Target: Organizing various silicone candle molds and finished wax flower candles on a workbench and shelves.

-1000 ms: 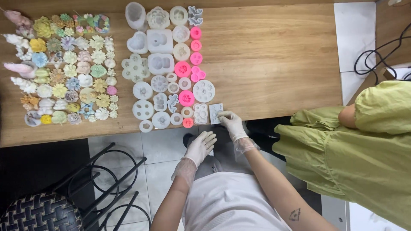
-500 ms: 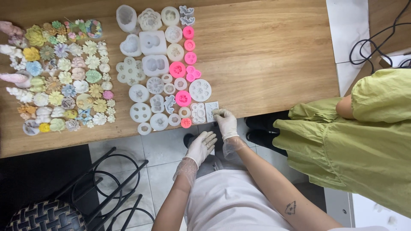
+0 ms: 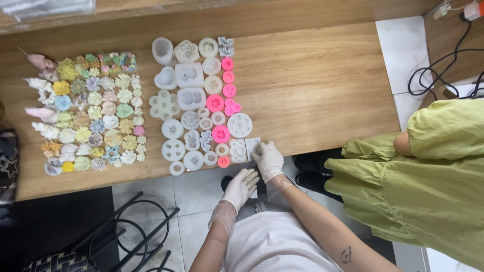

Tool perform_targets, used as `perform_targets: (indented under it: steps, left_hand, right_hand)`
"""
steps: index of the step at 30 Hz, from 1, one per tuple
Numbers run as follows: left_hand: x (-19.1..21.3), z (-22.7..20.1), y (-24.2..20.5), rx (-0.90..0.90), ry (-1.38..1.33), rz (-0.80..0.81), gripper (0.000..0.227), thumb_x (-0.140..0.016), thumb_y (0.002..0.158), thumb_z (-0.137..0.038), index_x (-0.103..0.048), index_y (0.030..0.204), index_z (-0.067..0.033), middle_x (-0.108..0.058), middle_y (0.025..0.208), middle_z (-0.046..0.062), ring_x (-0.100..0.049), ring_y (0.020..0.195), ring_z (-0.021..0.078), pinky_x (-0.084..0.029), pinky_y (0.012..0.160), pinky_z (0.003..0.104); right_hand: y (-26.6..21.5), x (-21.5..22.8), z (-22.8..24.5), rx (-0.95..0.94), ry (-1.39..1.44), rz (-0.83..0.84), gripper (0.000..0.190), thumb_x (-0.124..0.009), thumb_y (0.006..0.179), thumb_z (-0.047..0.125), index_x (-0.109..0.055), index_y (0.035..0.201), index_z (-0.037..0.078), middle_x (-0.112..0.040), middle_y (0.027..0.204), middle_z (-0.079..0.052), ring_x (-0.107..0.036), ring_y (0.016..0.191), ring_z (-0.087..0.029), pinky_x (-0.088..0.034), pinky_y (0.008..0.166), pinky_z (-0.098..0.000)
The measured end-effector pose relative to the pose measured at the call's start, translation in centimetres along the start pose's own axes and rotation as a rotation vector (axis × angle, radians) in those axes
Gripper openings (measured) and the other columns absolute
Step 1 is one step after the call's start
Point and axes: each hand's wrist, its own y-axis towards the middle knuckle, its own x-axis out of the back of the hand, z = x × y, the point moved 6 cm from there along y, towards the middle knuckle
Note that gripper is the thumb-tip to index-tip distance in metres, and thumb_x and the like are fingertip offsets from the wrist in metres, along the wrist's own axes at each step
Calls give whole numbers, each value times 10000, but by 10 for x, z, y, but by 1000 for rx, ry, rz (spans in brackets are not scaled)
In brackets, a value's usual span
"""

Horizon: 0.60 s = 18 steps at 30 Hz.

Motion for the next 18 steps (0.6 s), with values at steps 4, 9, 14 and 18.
perform_targets:
  steps: [4,9,14,18]
  left_hand:
    - [-46,-23,-35,1,220,22,633,-527,979,-472,-532,1461,-62,-612,1468,99,-579,1336,233,-350,1153,397]
    - [-89,-70,-34,-256,379,41,529,-576,968,-406,-603,1375,-70,-715,1330,125,-681,1203,235,-470,1075,397]
    - [-172,-118,-59,-443,395,160,441,-597,966,-340,-667,1305,-68,-752,1251,119,-727,1141,214,-540,1020,357]
    - [-217,-123,-104,-518,450,167,427,-607,964,-350,-703,1267,-64,-762,1227,128,-736,1145,208,-547,1036,343]
  right_hand:
    - [14,39,8,-22,283,-119,329,-810,823,268,-718,1115,145,-698,1008,-101,-699,868,-279,-554,761,-394]
    - [30,253,135,264,654,-330,353,-785,843,54,-706,1186,67,-762,1037,-67,-712,855,-155,-572,790,-281]
    - [4,446,209,927,674,-585,282,-760,902,-51,-688,1135,92,-748,1155,-74,-746,1057,-151,-647,944,-283]
    - [49,542,274,1064,255,-766,208,-684,1004,-80,-672,1201,-16,-729,1184,-134,-706,1116,-201,-567,990,-318]
